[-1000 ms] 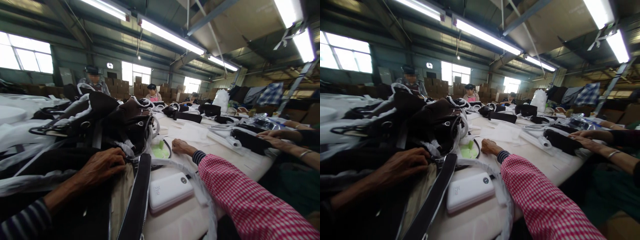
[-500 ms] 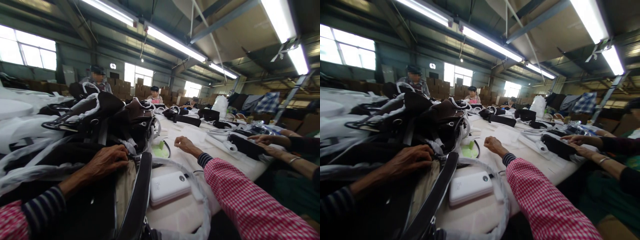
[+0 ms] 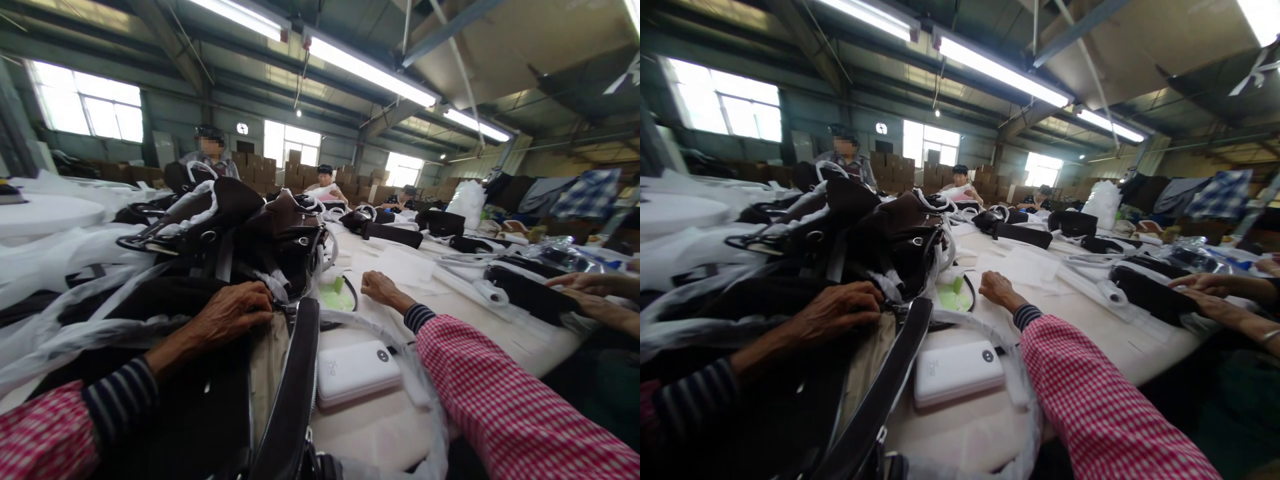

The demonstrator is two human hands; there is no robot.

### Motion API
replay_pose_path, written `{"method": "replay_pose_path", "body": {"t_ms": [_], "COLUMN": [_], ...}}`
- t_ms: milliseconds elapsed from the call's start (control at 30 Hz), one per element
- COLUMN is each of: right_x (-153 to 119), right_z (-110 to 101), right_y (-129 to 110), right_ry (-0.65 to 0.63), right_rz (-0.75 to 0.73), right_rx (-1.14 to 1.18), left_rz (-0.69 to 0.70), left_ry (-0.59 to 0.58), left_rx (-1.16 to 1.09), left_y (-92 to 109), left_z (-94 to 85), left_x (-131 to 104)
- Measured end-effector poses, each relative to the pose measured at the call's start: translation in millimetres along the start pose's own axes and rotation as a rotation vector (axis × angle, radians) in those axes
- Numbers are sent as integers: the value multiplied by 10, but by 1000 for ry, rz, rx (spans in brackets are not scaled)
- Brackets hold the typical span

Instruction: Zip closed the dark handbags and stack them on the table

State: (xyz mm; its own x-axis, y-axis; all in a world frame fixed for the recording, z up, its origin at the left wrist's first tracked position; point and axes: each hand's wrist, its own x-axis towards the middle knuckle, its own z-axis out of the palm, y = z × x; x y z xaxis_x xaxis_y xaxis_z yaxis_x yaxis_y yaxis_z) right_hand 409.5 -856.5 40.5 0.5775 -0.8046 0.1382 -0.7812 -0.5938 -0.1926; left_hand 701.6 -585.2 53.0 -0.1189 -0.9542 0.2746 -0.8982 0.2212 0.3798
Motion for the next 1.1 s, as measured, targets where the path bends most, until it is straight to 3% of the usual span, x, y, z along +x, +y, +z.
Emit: {"method": "replay_pose_path", "body": {"t_ms": [133,267,433,500,700,867,1000,1100], "right_x": [-57,-260,-605,-696,-857,-876,-861,-878], "right_z": [-277,-486,-467,-414,-305,-263,-213,-235], "right_y": [19,-50,-7,107,540,829,994,1043], "right_ry": [120,107,70,83,135,190,182,236], "right_rz": [61,70,92,138,251,324,320,259], "right_rx": [185,405,992,1083,951,814,674,556], "left_rz": [-4,-21,-22,-23,-58,-128,-182,-191], "left_ry": [-19,-47,-35,-27,-54,-45,-41,-51], "left_rx": [-8,8,6,9,15,-41,-73,-42], "left_y": [-56,-81,-79,-99,-181,-134,-136,-262], "left_z": [19,25,39,51,74,42,32,74], "left_x": [6,21,6,-1,11,8,5,-6]}}
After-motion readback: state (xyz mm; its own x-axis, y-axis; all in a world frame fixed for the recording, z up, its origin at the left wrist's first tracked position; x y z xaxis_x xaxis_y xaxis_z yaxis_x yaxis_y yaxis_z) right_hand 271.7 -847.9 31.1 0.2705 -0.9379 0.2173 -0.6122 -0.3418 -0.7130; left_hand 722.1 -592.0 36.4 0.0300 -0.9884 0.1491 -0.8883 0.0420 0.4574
